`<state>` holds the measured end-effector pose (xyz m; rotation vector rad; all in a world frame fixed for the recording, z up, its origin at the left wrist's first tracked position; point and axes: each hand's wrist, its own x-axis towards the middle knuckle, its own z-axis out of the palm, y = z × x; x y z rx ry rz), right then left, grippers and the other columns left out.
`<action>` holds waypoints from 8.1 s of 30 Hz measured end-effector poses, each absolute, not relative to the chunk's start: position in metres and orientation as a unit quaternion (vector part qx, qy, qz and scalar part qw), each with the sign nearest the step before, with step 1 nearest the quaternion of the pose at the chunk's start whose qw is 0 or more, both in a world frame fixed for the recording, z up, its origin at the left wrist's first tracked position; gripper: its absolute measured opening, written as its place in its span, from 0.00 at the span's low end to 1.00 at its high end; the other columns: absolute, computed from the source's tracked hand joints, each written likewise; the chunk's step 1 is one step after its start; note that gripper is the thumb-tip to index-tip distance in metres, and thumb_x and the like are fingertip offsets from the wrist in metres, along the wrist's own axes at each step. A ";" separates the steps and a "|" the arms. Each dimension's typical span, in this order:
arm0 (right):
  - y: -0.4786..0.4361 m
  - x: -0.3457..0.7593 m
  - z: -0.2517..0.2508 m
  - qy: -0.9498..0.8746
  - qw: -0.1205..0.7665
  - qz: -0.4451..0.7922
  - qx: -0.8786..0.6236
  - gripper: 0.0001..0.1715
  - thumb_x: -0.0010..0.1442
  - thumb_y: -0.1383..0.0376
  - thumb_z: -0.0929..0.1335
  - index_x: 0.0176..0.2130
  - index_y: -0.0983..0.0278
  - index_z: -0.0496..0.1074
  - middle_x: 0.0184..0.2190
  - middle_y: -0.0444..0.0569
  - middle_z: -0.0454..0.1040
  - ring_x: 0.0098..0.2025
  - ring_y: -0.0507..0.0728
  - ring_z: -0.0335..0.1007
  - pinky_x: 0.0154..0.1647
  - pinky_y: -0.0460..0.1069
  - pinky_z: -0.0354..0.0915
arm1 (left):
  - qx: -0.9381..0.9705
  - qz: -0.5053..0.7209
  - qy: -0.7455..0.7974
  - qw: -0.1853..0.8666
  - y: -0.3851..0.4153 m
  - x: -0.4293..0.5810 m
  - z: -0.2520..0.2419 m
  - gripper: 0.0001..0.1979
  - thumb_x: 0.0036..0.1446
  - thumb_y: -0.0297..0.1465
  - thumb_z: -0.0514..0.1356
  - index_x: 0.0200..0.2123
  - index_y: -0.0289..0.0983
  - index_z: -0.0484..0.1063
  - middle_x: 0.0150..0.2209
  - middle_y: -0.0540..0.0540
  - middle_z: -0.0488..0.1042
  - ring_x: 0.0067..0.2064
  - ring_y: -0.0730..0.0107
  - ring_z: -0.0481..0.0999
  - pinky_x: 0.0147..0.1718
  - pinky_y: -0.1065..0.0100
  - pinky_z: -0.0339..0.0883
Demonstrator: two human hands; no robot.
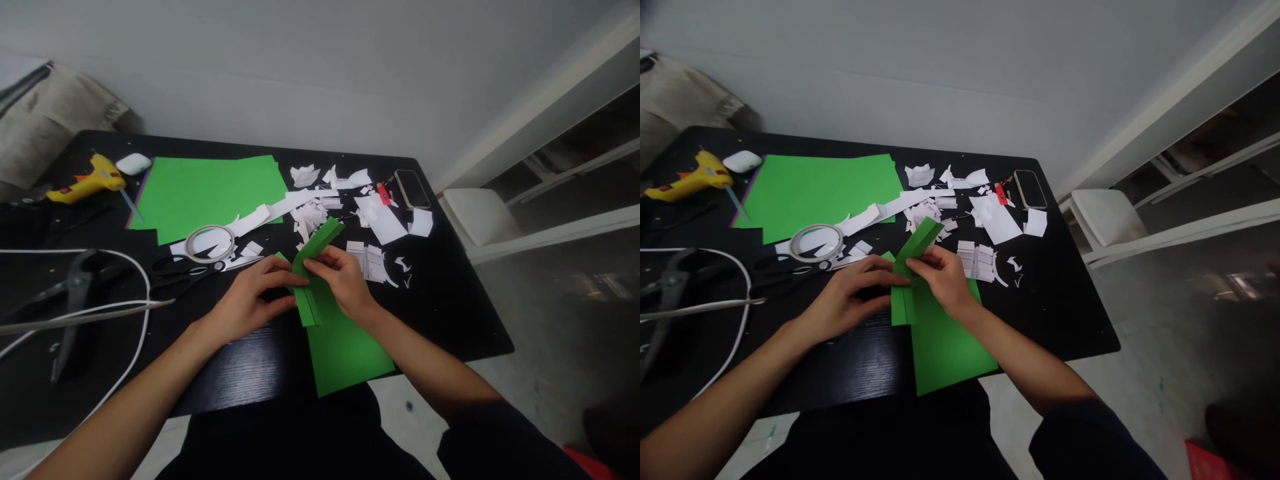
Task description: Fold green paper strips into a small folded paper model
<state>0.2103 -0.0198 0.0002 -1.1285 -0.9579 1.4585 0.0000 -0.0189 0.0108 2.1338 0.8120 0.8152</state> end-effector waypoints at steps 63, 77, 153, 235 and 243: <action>-0.030 0.206 0.011 -0.431 0.516 0.567 -0.476 0.14 0.50 0.57 0.82 0.35 0.59 0.83 0.37 0.48 0.85 0.41 0.62 0.83 0.49 0.61 0.79 | 0.691 0.399 0.435 0.418 -0.020 0.009 0.009 0.09 0.67 0.36 0.61 0.36 0.38 0.75 0.42 0.44 0.79 0.39 0.67 0.78 0.34 0.68 0.72; -0.036 0.203 0.006 -0.495 0.514 0.519 -0.470 0.17 0.52 0.60 0.80 0.40 0.60 0.76 0.38 0.46 0.80 0.43 0.58 0.79 0.50 0.56 0.77 | 0.648 0.398 0.503 0.411 -0.024 0.011 0.007 0.11 0.63 0.39 0.65 0.36 0.38 0.74 0.26 0.49 0.76 0.25 0.71 0.72 0.23 0.70 0.63; -0.020 0.209 -0.004 -0.237 0.423 0.778 -0.399 0.20 0.45 0.65 0.84 0.36 0.65 0.78 0.32 0.42 0.81 0.31 0.50 0.79 0.36 0.46 0.79 | 0.704 0.391 0.413 0.425 -0.016 0.000 0.011 0.31 0.53 0.36 0.75 0.58 0.40 0.71 0.49 0.40 0.82 0.50 0.54 0.84 0.54 0.51 0.77; -0.035 0.205 0.004 -0.495 0.545 0.488 -0.469 0.22 0.51 0.60 0.82 0.41 0.58 0.74 0.32 0.42 0.81 0.39 0.57 0.83 0.46 0.55 0.80 | 0.559 0.429 0.511 0.493 -0.018 0.005 0.022 0.11 0.49 0.37 0.74 0.35 0.41 0.82 0.32 0.49 0.83 0.32 0.66 0.79 0.34 0.65 0.72; -0.035 0.205 0.009 -0.481 0.533 0.503 -0.481 0.22 0.50 0.58 0.82 0.40 0.58 0.74 0.31 0.43 0.80 0.38 0.58 0.82 0.45 0.55 0.79 | 0.564 0.468 0.503 0.458 -0.021 0.009 0.027 0.05 0.52 0.34 0.72 0.28 0.40 0.83 0.29 0.49 0.82 0.29 0.67 0.78 0.31 0.65 0.72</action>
